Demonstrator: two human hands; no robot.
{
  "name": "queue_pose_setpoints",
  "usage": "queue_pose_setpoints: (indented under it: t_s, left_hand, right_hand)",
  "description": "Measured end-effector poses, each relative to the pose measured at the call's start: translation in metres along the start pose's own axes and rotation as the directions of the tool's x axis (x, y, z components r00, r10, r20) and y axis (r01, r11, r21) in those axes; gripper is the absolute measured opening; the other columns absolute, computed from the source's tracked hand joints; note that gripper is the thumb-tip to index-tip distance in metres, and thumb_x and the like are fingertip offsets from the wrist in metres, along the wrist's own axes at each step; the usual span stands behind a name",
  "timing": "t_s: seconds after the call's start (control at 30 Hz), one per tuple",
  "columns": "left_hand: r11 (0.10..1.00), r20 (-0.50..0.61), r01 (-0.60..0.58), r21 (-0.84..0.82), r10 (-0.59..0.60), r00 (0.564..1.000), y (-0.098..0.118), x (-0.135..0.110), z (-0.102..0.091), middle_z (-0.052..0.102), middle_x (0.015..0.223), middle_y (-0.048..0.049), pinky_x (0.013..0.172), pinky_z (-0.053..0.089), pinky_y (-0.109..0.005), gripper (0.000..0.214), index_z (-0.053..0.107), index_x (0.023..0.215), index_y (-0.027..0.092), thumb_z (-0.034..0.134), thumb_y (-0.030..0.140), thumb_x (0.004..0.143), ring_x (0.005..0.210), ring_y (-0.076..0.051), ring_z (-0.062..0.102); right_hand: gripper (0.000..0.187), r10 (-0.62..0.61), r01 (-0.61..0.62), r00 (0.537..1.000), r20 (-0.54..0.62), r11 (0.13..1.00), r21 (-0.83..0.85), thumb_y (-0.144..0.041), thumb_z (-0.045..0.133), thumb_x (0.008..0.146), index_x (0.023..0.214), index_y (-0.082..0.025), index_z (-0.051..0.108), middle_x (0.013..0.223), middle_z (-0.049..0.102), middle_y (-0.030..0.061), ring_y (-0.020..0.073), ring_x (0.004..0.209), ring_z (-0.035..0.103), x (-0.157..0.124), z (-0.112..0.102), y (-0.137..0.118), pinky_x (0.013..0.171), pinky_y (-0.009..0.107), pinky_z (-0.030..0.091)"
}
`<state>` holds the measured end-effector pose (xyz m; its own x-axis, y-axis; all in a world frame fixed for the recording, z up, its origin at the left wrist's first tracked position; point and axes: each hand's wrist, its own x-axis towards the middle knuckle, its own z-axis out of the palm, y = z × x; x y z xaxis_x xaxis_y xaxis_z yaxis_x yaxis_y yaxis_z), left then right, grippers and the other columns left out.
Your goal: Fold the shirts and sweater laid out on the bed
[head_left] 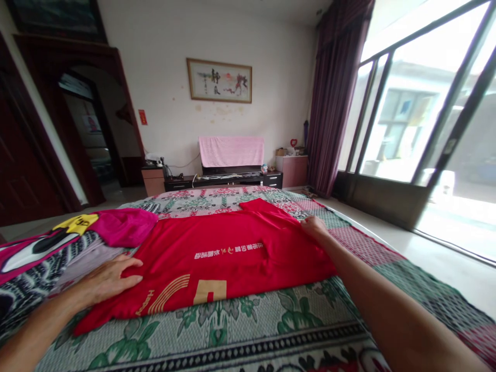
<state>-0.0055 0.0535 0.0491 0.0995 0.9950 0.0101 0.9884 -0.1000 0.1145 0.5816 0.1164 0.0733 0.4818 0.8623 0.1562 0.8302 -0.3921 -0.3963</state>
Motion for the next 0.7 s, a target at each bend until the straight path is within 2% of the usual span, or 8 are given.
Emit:
queue_pose_setpoints:
  t_s: [0.13,0.3,0.5,0.6,0.7]
  left_hand:
    - [1.000,0.012,0.001,0.005,-0.001,1.000,0.000,0.000,0.000,0.056,0.128,-0.0129,0.106,0.033,-0.035,0.063,0.063,0.119,0.017,0.044,0.053,0.071,0.127,-0.029,0.046]
    - [1.000,-0.004,-0.006,-0.008,0.006,1.000,-0.006,0.002,0.005,0.057,0.126,-0.0124,0.104,0.034,-0.035,0.061,0.064,0.117,0.018,0.047,0.054,0.071,0.124,-0.029,0.048]
    - [1.000,-0.030,-0.020,-0.021,0.019,0.999,-0.017,0.005,0.010,0.058,0.126,-0.0103,0.103,0.036,-0.035,0.058,0.066,0.114,0.021,0.050,0.056,0.071,0.124,-0.029,0.049]
    - [1.000,-0.044,-0.019,-0.025,0.018,0.999,-0.013,0.004,0.009,0.058,0.125,-0.0108,0.103,0.037,-0.035,0.058,0.066,0.114,0.021,0.048,0.055,0.071,0.122,-0.029,0.050]
    - [1.000,-0.037,-0.003,-0.024,0.002,0.999,-0.006,0.001,0.005,0.058,0.125,-0.0106,0.104,0.036,-0.035,0.058,0.066,0.114,0.020,0.049,0.054,0.070,0.122,-0.028,0.050]
  right_hand:
    - [0.037,0.069,-0.068,0.997,0.030,0.998,-0.018,-0.043,0.052,0.080,0.079,-0.012,0.070,0.091,0.069,0.0179,0.0290,0.096,0.064,0.013,0.006,0.001,0.080,0.034,0.050]
    - [0.025,0.054,-0.053,0.998,0.021,0.998,-0.035,-0.032,0.055,0.076,0.077,-0.013,0.071,0.092,0.069,0.0169,0.0284,0.097,0.064,0.023,0.013,-0.001,0.077,0.032,0.051]
    - [0.027,0.048,-0.048,0.999,0.004,0.998,-0.046,-0.032,0.050,0.080,0.086,-0.016,0.072,0.103,0.069,0.0152,0.0298,0.105,0.062,0.028,0.011,0.006,0.082,0.036,0.050]
    - [0.029,0.026,-0.025,1.000,0.018,0.999,-0.047,-0.034,0.050,0.081,0.085,-0.016,0.071,0.101,0.069,0.0151,0.0303,0.103,0.062,0.028,0.009,0.003,0.083,0.036,0.049]
    - [0.029,-0.084,0.084,0.996,0.003,0.996,-0.019,-0.029,0.047,0.083,0.092,-0.014,0.070,0.103,0.068,0.0162,0.0277,0.103,0.061,0.027,0.010,-0.004,0.087,0.035,0.047]
